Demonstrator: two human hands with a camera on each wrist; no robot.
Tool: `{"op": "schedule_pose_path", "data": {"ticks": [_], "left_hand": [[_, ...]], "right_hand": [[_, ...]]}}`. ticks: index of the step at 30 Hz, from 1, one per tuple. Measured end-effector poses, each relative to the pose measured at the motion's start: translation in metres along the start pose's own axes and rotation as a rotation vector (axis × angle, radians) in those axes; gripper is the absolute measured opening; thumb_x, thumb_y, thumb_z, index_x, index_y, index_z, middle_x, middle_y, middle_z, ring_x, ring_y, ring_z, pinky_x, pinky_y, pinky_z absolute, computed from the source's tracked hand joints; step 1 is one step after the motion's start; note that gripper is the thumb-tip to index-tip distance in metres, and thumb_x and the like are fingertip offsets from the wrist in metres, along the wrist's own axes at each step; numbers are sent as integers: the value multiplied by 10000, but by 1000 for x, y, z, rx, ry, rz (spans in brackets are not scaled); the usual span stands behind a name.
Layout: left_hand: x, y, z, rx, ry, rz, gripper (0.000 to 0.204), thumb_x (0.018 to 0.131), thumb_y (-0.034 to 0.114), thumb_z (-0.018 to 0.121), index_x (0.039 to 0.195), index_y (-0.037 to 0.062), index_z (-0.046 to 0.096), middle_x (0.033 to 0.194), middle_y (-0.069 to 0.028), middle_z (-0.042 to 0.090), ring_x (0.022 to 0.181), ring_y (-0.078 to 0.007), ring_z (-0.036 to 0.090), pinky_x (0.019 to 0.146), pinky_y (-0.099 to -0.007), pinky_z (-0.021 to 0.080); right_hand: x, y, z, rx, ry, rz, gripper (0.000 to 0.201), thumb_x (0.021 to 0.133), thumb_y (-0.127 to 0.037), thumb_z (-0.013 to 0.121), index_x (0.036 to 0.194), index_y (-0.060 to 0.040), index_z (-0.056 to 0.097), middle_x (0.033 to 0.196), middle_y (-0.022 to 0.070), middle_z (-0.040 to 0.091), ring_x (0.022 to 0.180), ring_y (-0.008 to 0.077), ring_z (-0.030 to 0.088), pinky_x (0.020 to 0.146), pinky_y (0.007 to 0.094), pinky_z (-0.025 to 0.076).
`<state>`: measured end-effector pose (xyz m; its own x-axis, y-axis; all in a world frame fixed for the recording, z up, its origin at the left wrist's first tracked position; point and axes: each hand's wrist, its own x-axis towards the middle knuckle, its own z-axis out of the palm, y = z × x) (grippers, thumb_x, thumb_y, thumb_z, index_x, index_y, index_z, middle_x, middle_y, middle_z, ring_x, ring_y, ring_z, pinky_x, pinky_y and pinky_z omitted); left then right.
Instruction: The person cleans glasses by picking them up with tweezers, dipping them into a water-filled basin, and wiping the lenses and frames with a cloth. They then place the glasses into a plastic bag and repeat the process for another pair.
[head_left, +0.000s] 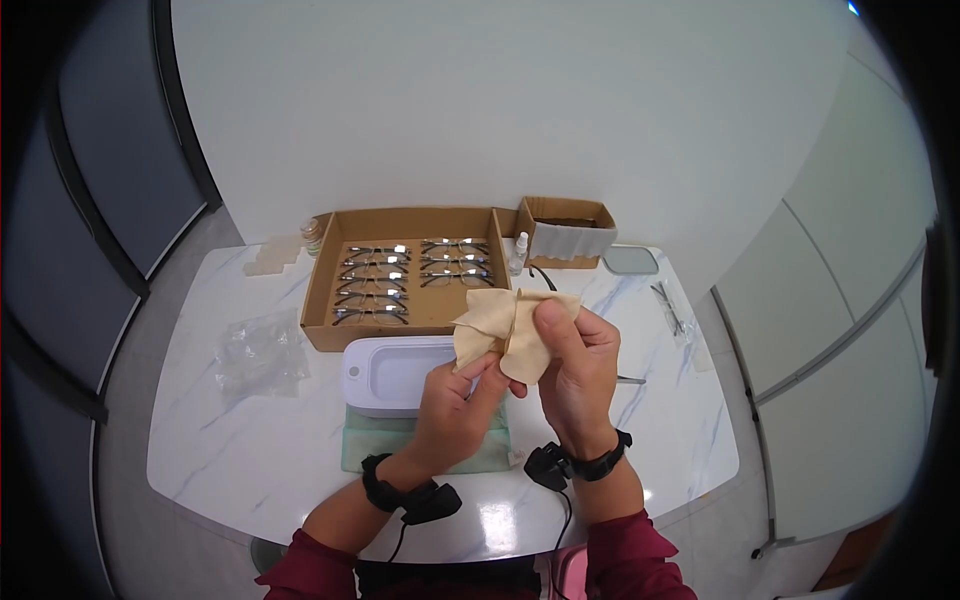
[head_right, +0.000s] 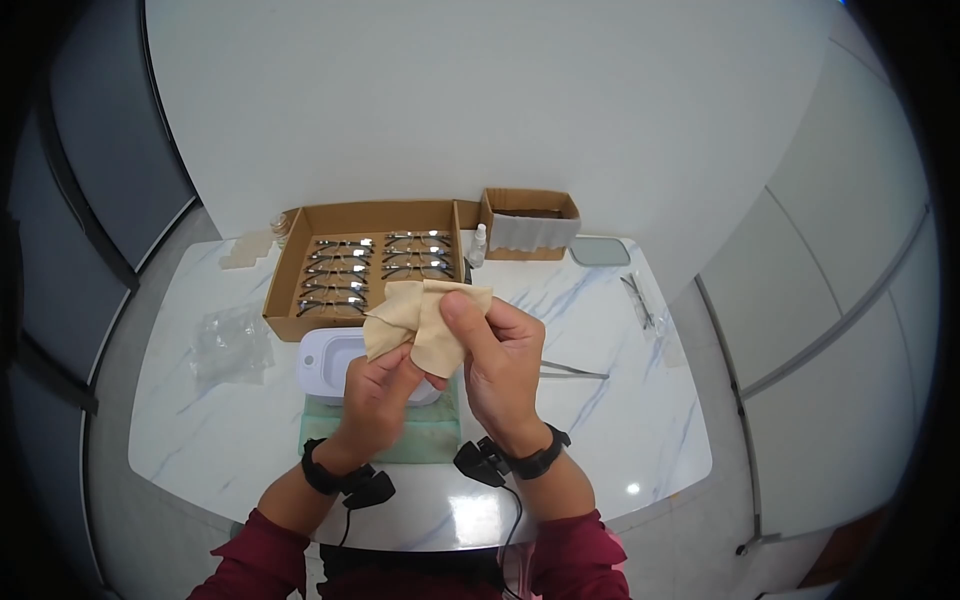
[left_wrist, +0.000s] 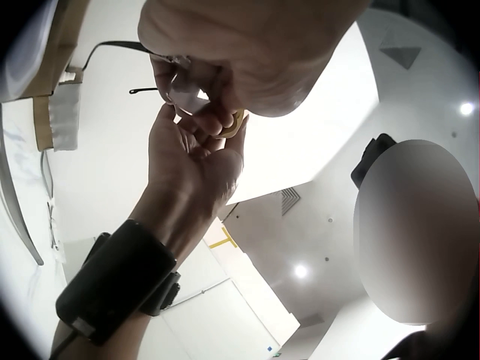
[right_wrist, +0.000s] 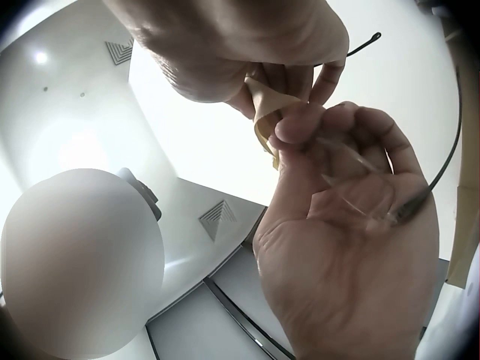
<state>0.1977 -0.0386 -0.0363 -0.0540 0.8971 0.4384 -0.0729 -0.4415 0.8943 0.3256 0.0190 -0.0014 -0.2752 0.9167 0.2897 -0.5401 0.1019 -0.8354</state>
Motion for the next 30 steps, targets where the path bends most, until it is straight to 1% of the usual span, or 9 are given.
{"op": "schedule_pose_path", "data": {"ticks": [5, 7, 10, 11, 12, 17, 23, 25, 30], "left_hand": [[1, 1, -8, -128, -49, -81, 286, 1047, 171, 473, 958, -30, 656, 862, -22, 650, 807, -81, 555, 755, -247, 448], [1, 5, -8, -170, -57, -84, 291, 1050, 172, 468, 946, -28, 651, 870, -22, 646, 810, -85, 551, 766, -250, 449], [1, 6, -7, -151, -65, -122, 264, 1043, 140, 467, 946, -31, 643, 886, -44, 650, 823, -98, 565, 778, -257, 455], [2, 4, -5, -85, -61, -58, 248, 1037, 126, 471, 953, -32, 643, 871, -47, 651, 820, -104, 576, 775, -260, 458], [2, 2, -3, -20, -57, 7, 233, 1030, 112, 475, 961, -33, 643, 857, -51, 652, 817, -109, 587, 771, -263, 461], [-1, 2, 0, 33, -4, 16, 212, 1020, 105, 487, 968, -31, 641, 814, -48, 649, 762, -105, 591, 718, -257, 467], [-6, -10, -6, -90, 138, -56, 220, 1025, 108, 485, 998, -41, 645, 857, -23, 660, 789, -52, 564, 688, -217, 449], [-6, -10, -6, -162, 179, -60, 223, 1025, 106, 485, 1013, -47, 647, 872, -17, 662, 806, -41, 556, 693, -209, 445], [-3, -5, -5, -295, 250, -77, 228, 1030, 98, 493, 1029, -61, 656, 914, -19, 662, 835, -41, 551, 722, -202, 439]], "right_hand": [[5, 8, -5, 163, -75, -69, 245, 997, -146, 602, 1025, 81, 690, 900, 100, 695, 711, 108, 622, 573, 261, 488], [4, 2, -4, 278, -241, -26, 257, 1003, -152, 593, 1017, 89, 680, 900, 107, 689, 711, 127, 630, 576, 287, 501], [3, 8, -7, 136, -110, -79, 235, 994, -126, 596, 1022, 95, 671, 863, 112, 684, 669, 137, 630, 519, 285, 494], [2, 6, -6, 136, -110, -79, 235, 994, -126, 596, 1022, 95, 671, 863, 112, 684, 669, 137, 630, 519, 285, 494], [0, 3, -5, 137, -109, -38, 220, 986, -112, 602, 1023, 93, 672, 849, 113, 684, 643, 135, 625, 493, 276, 485], [-1, -2, 4, 109, -53, 42, 178, 958, -82, 631, 1016, 79, 683, 811, 102, 684, 575, 120, 601, 427, 250, 444], [-2, 18, 9, -38, -14, 8, 206, 939, -104, 683, 1050, 68, 705, 883, 54, 703, 741, 63, 621, 623, 203, 489], [-4, 28, 9, -60, -106, -8, 217, 942, -111, 689, 1065, 65, 711, 916, 38, 706, 805, 40, 601, 695, 185, 474], [-3, 33, 9, -60, -114, -21, 216, 947, -115, 685, 1060, 67, 712, 906, 25, 702, 794, 34, 586, 675, 190, 471]]}}
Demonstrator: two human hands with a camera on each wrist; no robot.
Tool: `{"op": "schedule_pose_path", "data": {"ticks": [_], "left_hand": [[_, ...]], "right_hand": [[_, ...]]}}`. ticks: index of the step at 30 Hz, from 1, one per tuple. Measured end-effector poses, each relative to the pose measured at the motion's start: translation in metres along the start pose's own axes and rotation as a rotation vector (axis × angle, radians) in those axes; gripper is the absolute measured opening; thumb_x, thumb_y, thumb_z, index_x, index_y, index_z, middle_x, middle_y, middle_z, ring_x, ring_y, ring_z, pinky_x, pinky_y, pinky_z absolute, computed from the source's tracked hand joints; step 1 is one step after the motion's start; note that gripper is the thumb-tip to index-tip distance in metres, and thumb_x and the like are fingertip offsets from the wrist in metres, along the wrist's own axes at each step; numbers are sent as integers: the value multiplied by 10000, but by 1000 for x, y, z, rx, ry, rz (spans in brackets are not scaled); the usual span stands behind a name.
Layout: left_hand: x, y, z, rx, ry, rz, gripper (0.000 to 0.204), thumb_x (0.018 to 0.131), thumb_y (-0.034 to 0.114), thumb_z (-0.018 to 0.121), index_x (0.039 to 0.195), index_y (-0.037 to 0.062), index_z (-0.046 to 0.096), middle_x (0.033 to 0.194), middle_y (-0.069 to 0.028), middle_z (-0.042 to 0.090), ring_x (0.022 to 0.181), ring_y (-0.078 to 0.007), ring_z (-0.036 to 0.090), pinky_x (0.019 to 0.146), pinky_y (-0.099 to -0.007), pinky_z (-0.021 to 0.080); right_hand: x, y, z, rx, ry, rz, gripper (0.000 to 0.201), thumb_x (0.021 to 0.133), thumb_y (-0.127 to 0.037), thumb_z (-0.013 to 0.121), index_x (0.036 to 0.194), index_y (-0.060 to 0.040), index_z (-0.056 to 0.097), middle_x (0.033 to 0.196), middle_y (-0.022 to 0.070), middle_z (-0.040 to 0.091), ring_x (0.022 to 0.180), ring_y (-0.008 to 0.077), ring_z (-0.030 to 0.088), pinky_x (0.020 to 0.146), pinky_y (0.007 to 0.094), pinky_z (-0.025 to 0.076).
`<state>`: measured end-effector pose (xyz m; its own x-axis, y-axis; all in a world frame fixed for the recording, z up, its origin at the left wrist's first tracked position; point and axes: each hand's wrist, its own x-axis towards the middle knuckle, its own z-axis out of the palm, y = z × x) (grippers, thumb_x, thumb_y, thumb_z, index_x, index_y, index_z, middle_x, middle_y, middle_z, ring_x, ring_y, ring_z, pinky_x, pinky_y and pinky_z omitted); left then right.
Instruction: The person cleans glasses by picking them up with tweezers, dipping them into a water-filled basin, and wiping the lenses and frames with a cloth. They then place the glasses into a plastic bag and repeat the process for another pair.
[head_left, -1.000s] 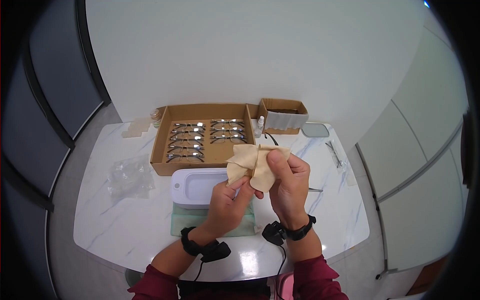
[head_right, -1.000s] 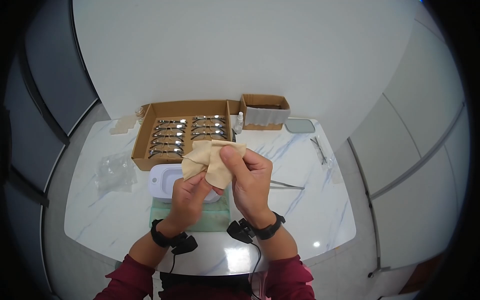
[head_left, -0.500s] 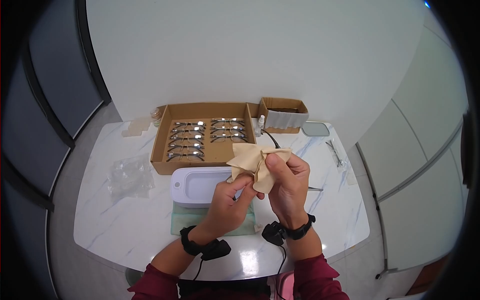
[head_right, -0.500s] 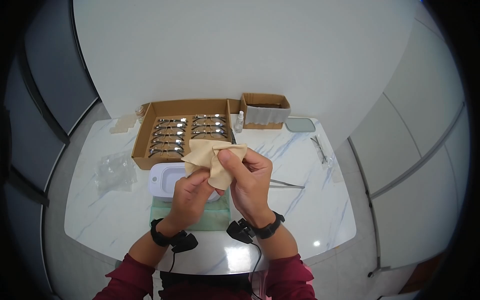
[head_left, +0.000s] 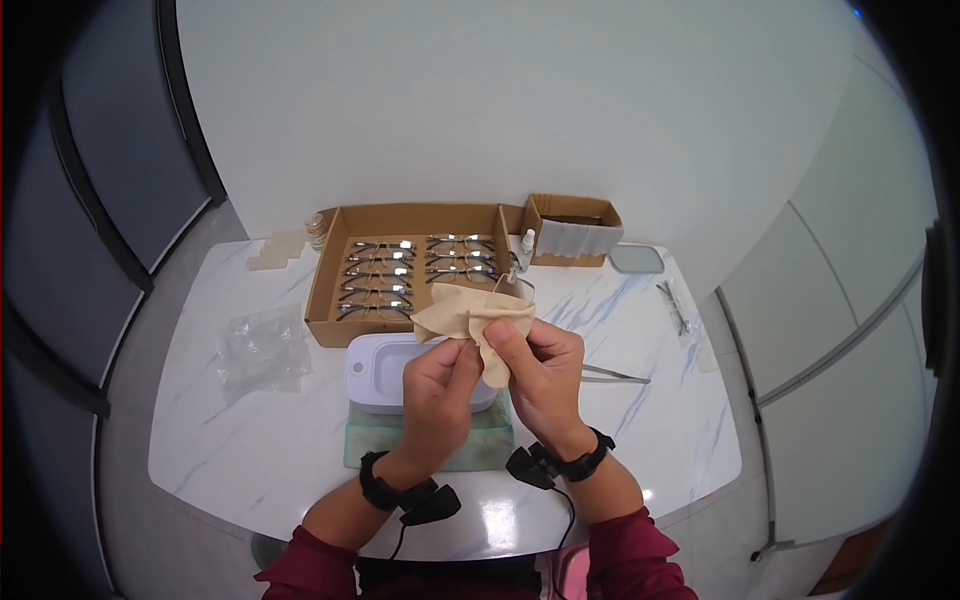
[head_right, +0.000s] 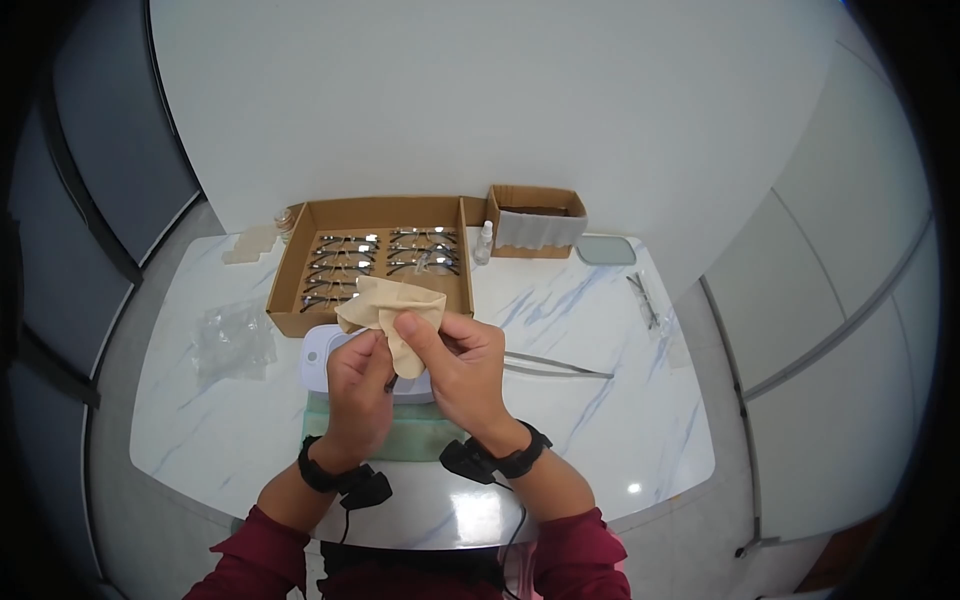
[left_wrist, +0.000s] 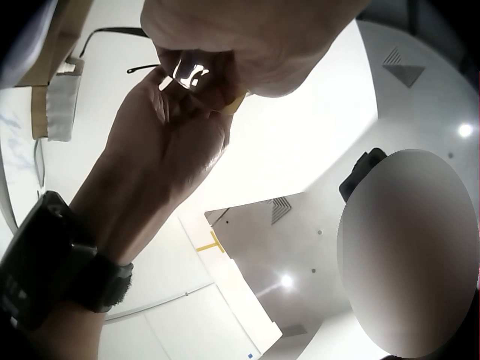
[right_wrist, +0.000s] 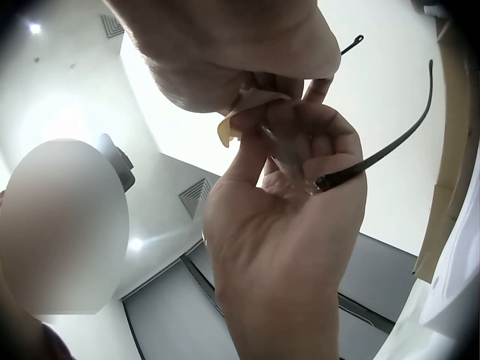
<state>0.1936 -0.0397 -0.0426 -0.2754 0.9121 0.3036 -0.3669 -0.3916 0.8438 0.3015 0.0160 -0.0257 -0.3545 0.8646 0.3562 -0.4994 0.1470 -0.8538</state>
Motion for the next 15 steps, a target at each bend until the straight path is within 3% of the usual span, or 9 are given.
{"op": "schedule_pose_path", "data": {"ticks": [7, 9, 13, 15], "left_hand": [[4, 12, -2, 178, -180, -47, 254, 1038, 124, 487, 954, -51, 652, 912, -21, 654, 823, -58, 554, 731, -218, 445], [5, 12, -3, 196, -316, 2, 262, 1041, 126, 479, 937, -51, 642, 902, -29, 647, 806, -74, 558, 738, -232, 451], [5, 9, -2, 173, -291, 14, 262, 1041, 120, 477, 934, -55, 640, 906, -39, 646, 816, -87, 570, 746, -244, 457], [2, 11, 0, 111, -190, 12, 254, 1036, 124, 493, 966, -60, 652, 905, -32, 653, 832, -72, 571, 744, -235, 455]], "right_hand": [[4, -25, -9, -47, 62, -20, 239, 982, -150, 637, 1013, 75, 714, 857, 63, 710, 716, 79, 626, 613, 222, 498], [3, -33, -12, 157, 37, 67, 274, 1001, -172, 606, 965, 82, 700, 808, 88, 697, 657, 113, 628, 560, 253, 499], [1, -25, -3, 254, 56, 51, 295, 1008, -188, 596, 895, 67, 689, 760, 87, 677, 620, 120, 613, 536, 257, 483], [-2, -7, -4, 177, 66, 39, 273, 999, -182, 613, 920, 65, 700, 778, 73, 683, 645, 103, 609, 562, 242, 481]]}}
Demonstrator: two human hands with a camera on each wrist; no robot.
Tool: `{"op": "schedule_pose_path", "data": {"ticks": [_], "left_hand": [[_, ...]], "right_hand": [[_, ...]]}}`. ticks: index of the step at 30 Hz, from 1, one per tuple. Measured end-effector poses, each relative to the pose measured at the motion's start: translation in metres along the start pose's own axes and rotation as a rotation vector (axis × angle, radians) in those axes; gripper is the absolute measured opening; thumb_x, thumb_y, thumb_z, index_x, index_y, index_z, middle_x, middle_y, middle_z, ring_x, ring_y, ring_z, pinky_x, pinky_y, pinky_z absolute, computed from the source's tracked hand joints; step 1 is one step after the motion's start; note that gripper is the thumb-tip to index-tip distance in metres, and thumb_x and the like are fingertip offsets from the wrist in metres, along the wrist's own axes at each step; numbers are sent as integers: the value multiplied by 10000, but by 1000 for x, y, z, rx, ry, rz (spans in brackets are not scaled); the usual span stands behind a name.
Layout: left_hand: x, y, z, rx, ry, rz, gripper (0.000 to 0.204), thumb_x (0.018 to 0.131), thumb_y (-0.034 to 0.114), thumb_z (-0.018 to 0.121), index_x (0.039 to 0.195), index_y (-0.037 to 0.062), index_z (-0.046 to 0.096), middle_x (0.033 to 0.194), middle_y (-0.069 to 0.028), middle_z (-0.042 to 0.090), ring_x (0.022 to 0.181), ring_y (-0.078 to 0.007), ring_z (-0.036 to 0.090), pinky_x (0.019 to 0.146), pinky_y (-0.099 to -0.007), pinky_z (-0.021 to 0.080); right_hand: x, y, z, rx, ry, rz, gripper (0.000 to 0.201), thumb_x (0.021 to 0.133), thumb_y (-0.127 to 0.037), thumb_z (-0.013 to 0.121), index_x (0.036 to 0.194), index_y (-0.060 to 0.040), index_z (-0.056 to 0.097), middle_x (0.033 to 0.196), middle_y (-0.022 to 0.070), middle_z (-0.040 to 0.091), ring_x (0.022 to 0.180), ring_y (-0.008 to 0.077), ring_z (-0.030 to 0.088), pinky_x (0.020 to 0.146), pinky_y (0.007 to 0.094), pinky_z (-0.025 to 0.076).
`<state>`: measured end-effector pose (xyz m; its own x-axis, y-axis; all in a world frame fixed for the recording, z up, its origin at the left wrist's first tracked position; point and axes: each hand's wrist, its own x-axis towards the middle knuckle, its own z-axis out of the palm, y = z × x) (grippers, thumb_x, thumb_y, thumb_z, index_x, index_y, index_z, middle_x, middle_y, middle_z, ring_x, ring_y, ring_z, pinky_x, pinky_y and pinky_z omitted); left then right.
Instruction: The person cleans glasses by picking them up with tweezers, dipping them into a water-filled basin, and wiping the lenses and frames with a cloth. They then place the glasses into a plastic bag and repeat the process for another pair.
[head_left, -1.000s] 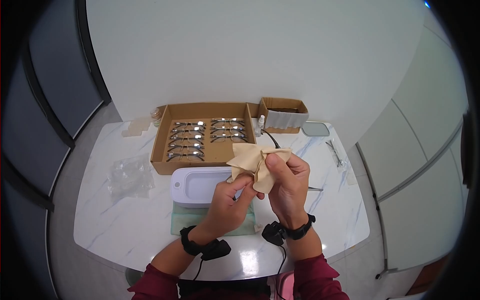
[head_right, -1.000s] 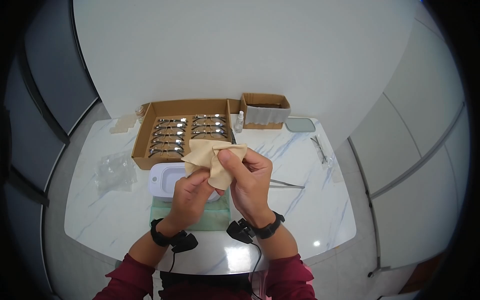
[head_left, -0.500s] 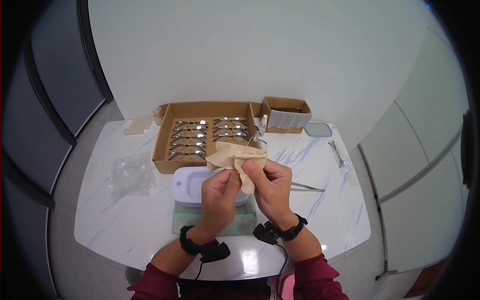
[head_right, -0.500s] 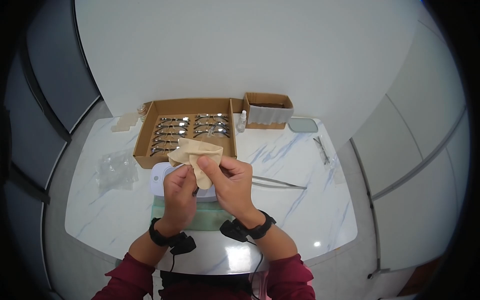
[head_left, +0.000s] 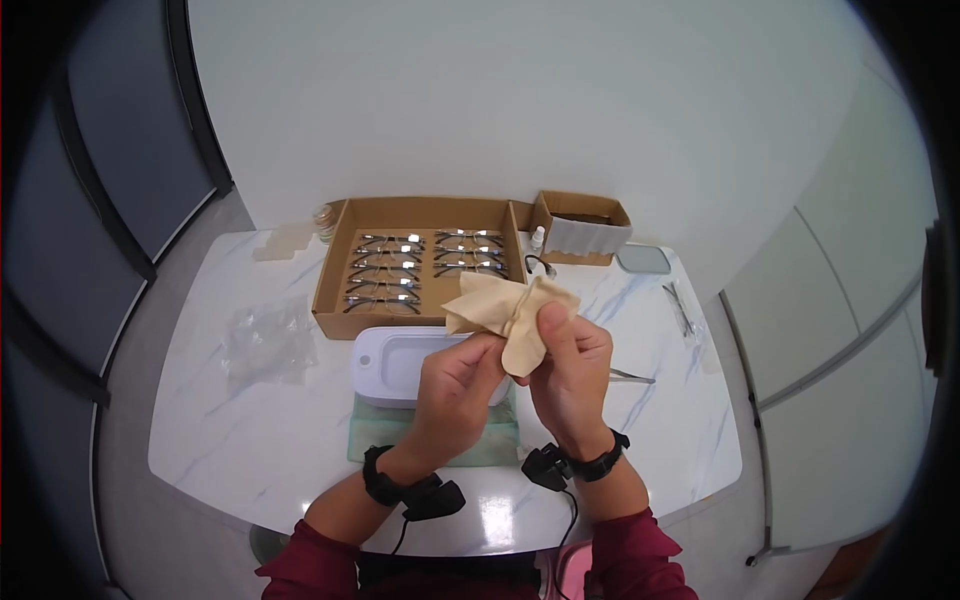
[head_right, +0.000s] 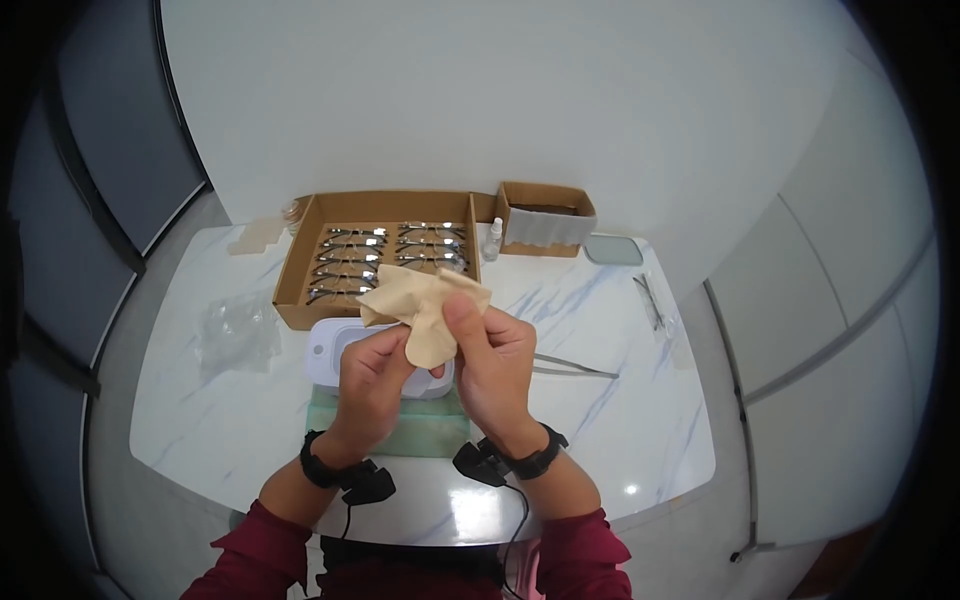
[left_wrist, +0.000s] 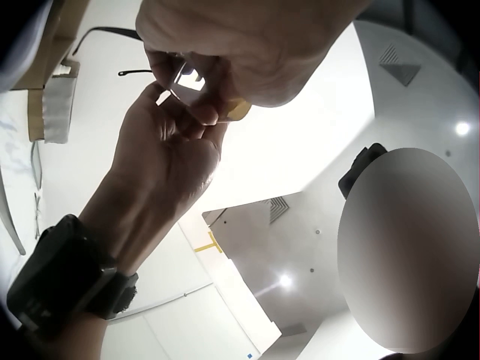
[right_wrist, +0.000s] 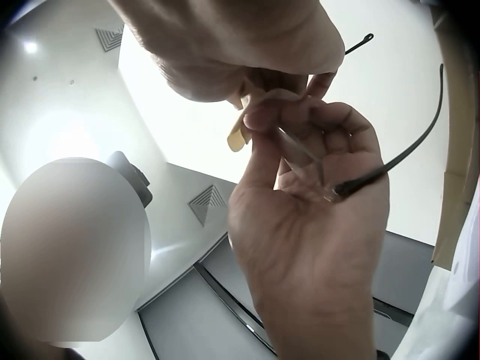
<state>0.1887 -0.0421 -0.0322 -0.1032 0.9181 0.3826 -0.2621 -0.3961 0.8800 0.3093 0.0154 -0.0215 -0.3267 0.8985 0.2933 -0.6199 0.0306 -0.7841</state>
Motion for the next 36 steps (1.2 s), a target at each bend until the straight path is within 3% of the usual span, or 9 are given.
{"op": "schedule_pose_path", "data": {"ticks": [3, 5, 12, 15, 18, 26, 31, 33, 36], "left_hand": [[-2, -1, -1, -2, 159, -31, 253, 1031, 136, 513, 1014, -69, 660, 911, -21, 662, 845, -53, 566, 744, -223, 449], [-1, -3, -6, 11, 158, -33, 260, 1031, 144, 518, 1031, -73, 662, 902, -14, 664, 828, -45, 562, 729, -217, 447], [4, -1, -5, -180, 159, -178, 312, 1040, 221, 512, 998, -39, 680, 866, 6, 652, 798, -41, 556, 714, -206, 438], [6, 12, -8, -216, 226, -172, 327, 1051, 238, 483, 1019, -25, 674, 928, -21, 662, 878, -68, 574, 792, -221, 443], [9, 23, -9, -360, 234, -31, 336, 1060, 236, 452, 1063, -28, 660, 1007, -66, 676, 953, -117, 588, 879, -265, 448], [16, 29, -28, -190, 318, 71, 338, 1059, 239, 459, 1067, -32, 661, 1091, -115, 688, 1057, -156, 594, 997, -326, 416], [17, 37, -35, -82, 259, 123, 340, 1057, 241, 465, 1039, -26, 674, 1064, -102, 694, 1033, -146, 596, 983, -319, 420], [16, 41, -36, -52, 168, 37, 304, 1043, 219, 484, 1002, -24, 663, 1023, -131, 676, 1056, -195, 587, 1031, -358, 380], [17, 35, -40, -61, 27, -13, 314, 1038, 222, 491, 997, -29, 674, 1039, -130, 679, 1066, -196, 573, 1033, -371, 377]], "right_hand": [[-1, 9, 6, -139, 1, -43, 232, 977, -163, 650, 983, 59, 716, 828, 49, 697, 705, 71, 600, 618, 216, 480], [3, 7, 4, -233, -70, -73, 236, 950, -128, 686, 1091, 59, 713, 911, 34, 710, 790, 43, 593, 683, 197, 486], [12, -6, -10, -371, -141, -71, 237, 954, -131, 679, 1084, 65, 711, 906, 39, 713, 788, 51, 607, 685, 206, 498], [16, -9, -15, -359, 3, -101, 264, 964, -169, 668, 1080, 64, 714, 910, 47, 718, 787, 63, 621, 687, 216, 501], [22, -11, -22, -316, 33, -122, 278, 958, -184, 677, 1077, 65, 714, 911, 53, 721, 778, 74, 627, 696, 224, 504], [16, -28, -23, -476, -204, 11, 261, 956, -160, 672, 1088, 61, 715, 935, 62, 721, 788, 81, 629, 702, 221, 503], [13, -32, -13, -626, -383, 78, 209, 934, -122, 683, 1070, 29, 729, 897, 69, 727, 783, 84, 612, 696, 238, 491], [12, -35, -6, -721, -477, 105, 161, 906, -90, 695, 1027, 7, 737, 861, 93, 723, 763, 116, 616, 702, 264, 491], [12, -32, -10, -726, -549, 78, 160, 899, -83, 699, 1021, 15, 731, 865, 100, 723, 773, 150, 629, 712, 276, 495]]}}
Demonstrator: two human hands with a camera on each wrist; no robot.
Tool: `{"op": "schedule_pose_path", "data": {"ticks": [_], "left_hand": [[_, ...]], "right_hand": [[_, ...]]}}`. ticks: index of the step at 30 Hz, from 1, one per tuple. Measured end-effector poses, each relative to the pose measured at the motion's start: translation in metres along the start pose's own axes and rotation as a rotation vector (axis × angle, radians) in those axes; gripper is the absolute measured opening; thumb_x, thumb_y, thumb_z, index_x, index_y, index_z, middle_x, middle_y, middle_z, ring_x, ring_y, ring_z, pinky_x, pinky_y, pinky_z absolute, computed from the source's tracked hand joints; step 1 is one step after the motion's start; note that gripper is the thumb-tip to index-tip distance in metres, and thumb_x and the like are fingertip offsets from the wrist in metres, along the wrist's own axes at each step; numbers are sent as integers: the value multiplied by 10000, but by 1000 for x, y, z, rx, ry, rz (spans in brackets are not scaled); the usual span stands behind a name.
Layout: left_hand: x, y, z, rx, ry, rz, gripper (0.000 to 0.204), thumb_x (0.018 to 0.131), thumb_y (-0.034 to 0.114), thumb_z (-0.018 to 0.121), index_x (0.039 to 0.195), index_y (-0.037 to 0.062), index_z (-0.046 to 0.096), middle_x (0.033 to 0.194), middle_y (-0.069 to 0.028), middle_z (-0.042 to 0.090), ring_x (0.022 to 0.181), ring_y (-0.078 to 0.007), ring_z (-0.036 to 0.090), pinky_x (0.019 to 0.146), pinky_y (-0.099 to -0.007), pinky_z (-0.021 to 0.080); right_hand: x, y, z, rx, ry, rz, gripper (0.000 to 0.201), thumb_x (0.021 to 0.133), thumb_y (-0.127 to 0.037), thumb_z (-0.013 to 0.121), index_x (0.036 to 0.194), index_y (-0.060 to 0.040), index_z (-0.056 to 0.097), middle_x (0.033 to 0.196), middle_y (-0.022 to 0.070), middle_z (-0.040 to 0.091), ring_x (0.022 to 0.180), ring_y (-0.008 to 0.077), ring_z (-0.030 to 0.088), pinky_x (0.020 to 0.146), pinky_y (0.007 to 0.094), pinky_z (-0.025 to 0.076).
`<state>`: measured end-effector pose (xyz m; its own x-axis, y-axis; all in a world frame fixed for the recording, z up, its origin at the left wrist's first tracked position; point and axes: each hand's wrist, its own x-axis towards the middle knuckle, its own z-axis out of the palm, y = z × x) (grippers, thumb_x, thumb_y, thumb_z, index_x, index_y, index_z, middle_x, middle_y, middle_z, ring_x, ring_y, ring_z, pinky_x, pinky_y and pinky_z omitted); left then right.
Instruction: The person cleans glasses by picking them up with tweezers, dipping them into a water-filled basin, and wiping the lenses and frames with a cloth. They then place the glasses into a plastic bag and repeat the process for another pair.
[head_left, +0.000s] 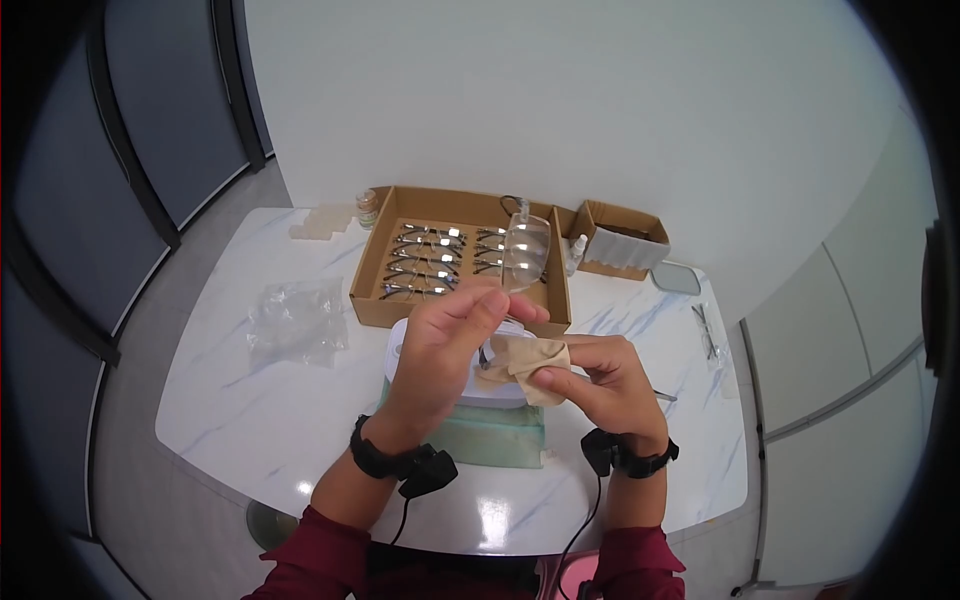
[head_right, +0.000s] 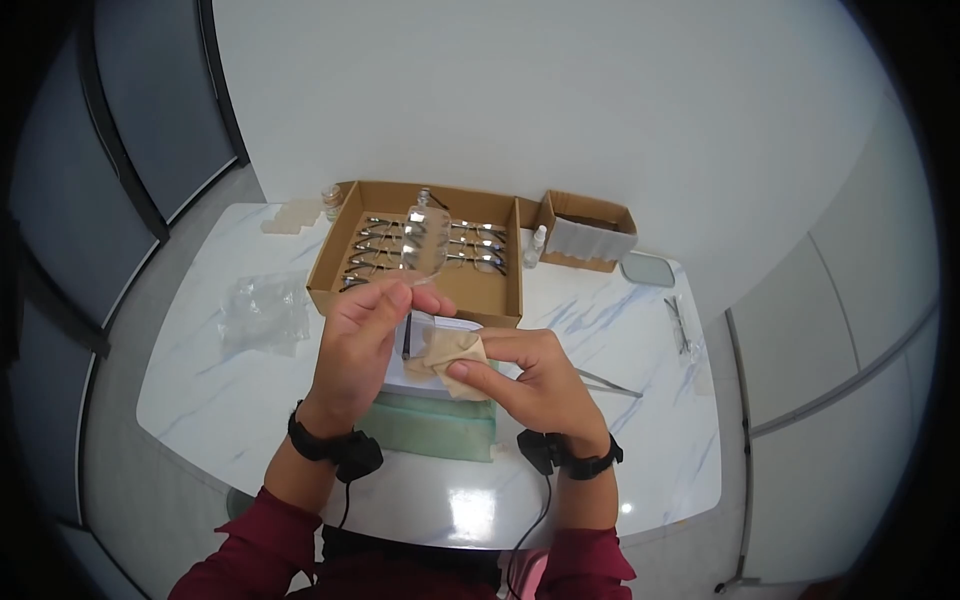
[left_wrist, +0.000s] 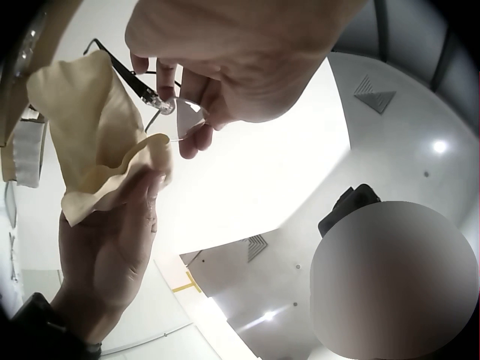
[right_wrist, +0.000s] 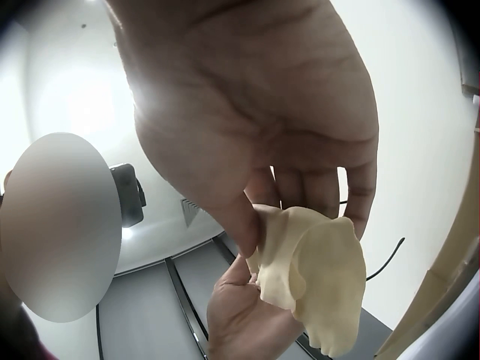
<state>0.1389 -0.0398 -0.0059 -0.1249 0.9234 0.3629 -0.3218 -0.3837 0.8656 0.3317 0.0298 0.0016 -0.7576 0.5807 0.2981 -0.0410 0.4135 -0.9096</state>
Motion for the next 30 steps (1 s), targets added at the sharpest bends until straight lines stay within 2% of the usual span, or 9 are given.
{"op": "schedule_pose_path", "data": {"ticks": [3, 7, 10, 12, 16, 18, 22, 24, 30], "left_hand": [[0, -2, 1, 121, -57, 38, 327, 1044, 219, 496, 1022, -35, 702, 1044, -64, 629, 1000, -133, 572, 947, -295, 438], [1, -7, 2, 182, -112, 69, 333, 1048, 216, 491, 1037, -39, 705, 1046, -56, 598, 1049, -138, 551, 965, -306, 436], [0, -13, 4, 51, -132, -4, 335, 1047, 195, 470, 1066, -59, 687, 1100, -135, 682, 1183, -200, 532, 1045, -361, 406], [-1, -11, 9, 33, -102, -59, 339, 1049, 199, 470, 1076, -64, 682, 1173, -156, 659, 1263, -222, 507, 1066, -378, 404], [1, -14, 12, -6, -88, -59, 346, 1051, 205, 468, 1095, -71, 671, 1324, -177, 587, 1300, -233, 491, 1069, -382, 412], [1, -16, 13, -108, -66, -54, 343, 1052, 199, 463, 1120, -69, 666, 1456, -170, 487, 1283, -222, 502, 1069, -378, 415], [0, -22, 23, -139, 8, -81, 335, 1051, 189, 456, 1138, -60, 664, 1523, -152, 421, 1280, -216, 504, 1075, -371, 412], [-1, -27, 24, -148, 0, -30, 313, 1046, 163, 461, 1146, -50, 666, 1542, -136, 401, 1280, -212, 503, 1085, -365, 402], [0, -23, 20, -204, -22, -47, 284, 1034, 120, 469, 1062, -50, 695, 1550, -130, 388, 1282, -202, 500, 1093, -359, 397]], "right_hand": [[0, 1, 1, -11, 7, -47, 160, 892, -79, 705, 1016, 19, 724, 908, 121, 725, 800, 171, 640, 736, 282, 499], [2, 2, 3, -28, 33, -119, 164, 893, -78, 701, 1022, 21, 721, 960, 132, 724, 832, 173, 645, 760, 281, 499], [3, 7, 5, 18, 37, -131, 191, 903, -78, 693, 1065, 19, 717, 1007, 125, 727, 858, 148, 638, 777, 280, 499], [2, 10, 10, 126, 145, -86, 223, 923, -94, 681, 1108, 27, 712, 993, 80, 727, 860, 93, 616, 757, 253, 493], [2, 12, 9, 260, 116, 12, 274, 941, -128, 679, 1160, 37, 694, 972, 43, 710, 841, 51, 593, 721, 221, 484], [4, 10, 11, 350, 104, 51, 272, 957, -154, 669, 1149, 38, 694, 933, 27, 694, 810, 39, 590, 688, 195, 472], [7, 22, 21, 441, 150, 98, 254, 968, -163, 659, 1122, 35, 699, 914, 20, 697, 802, 41, 592, 683, 198, 474], [9, 21, 28, 589, 261, 87, 234, 976, -167, 650, 1078, 35, 709, 901, 6, 696, 783, 35, 592, 667, 197, 471], [6, 18, 28, 467, 261, 58, 217, 965, -144, 665, 1073, 39, 707, 906, 6, 694, 782, 31, 588, 644, 194, 465]]}}
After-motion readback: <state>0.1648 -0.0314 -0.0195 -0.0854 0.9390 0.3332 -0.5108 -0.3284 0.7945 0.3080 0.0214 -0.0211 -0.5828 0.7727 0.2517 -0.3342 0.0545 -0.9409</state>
